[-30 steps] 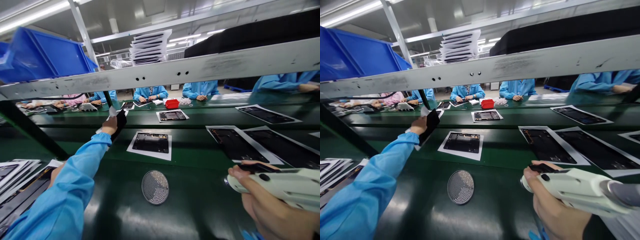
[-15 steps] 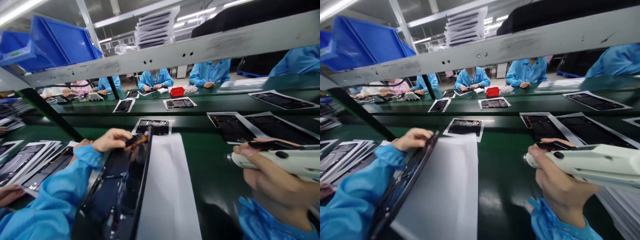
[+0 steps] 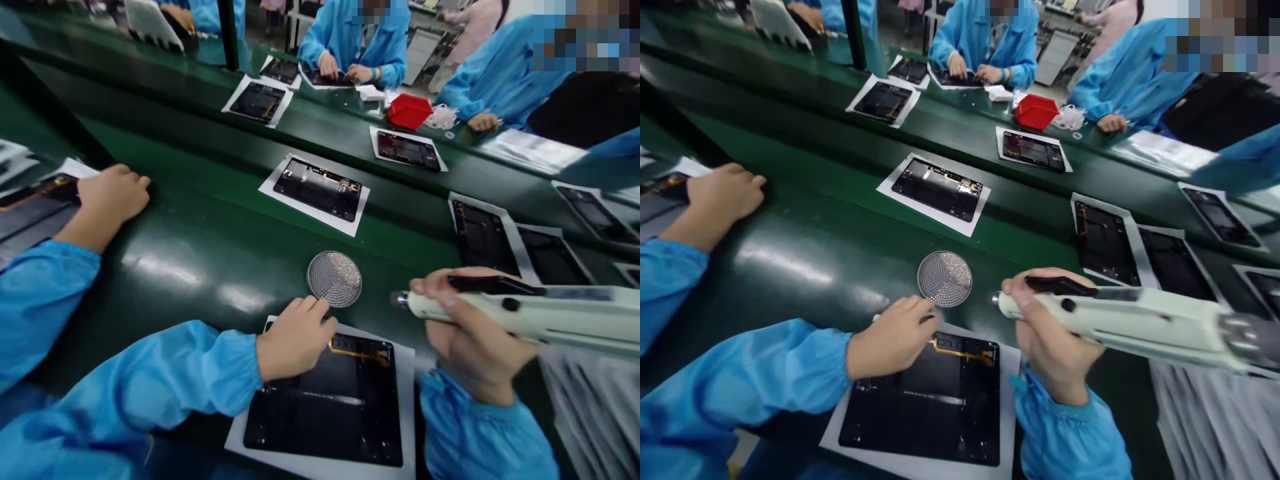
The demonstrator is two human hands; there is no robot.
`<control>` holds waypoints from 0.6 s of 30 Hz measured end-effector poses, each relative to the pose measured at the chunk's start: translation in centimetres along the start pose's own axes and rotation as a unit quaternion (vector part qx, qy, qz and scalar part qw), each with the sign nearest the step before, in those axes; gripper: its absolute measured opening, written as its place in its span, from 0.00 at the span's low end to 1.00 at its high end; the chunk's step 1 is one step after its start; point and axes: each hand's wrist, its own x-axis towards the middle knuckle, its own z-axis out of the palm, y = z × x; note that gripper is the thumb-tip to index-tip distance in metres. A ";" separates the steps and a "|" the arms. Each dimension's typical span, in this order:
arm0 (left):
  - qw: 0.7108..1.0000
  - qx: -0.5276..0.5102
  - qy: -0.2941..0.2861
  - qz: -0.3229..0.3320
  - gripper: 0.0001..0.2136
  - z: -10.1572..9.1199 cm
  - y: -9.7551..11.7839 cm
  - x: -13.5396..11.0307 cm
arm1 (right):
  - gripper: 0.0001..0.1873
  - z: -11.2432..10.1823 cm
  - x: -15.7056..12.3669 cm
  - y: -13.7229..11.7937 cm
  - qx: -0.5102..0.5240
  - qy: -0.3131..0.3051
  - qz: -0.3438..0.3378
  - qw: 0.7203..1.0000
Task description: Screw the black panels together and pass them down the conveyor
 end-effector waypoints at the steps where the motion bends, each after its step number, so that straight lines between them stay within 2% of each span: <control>1: 0.999 0.037 0.030 0.007 0.08 0.2 0.0 -0.6 | 0.12 0.7 -0.3 0.8 0.002 -0.021 0.022 1.000; 3: 0.994 0.073 0.077 0.020 0.08 0.7 -0.2 -1.8 | 0.13 2.3 -0.8 2.3 0.001 -0.050 0.055 0.997; 7: 0.989 0.063 0.133 0.034 0.09 2.1 -1.0 -2.6 | 0.12 4.5 -1.5 4.6 -0.028 -0.079 0.083 0.993; 10: 0.986 0.058 0.154 0.035 0.10 2.7 -0.8 -2.2 | 0.11 4.7 -1.6 5.1 -0.052 -0.088 0.092 0.991; 18: 0.986 0.038 0.155 0.043 0.09 2.4 -0.5 -1.8 | 0.12 4.5 -1.5 5.2 -0.045 -0.093 0.083 0.991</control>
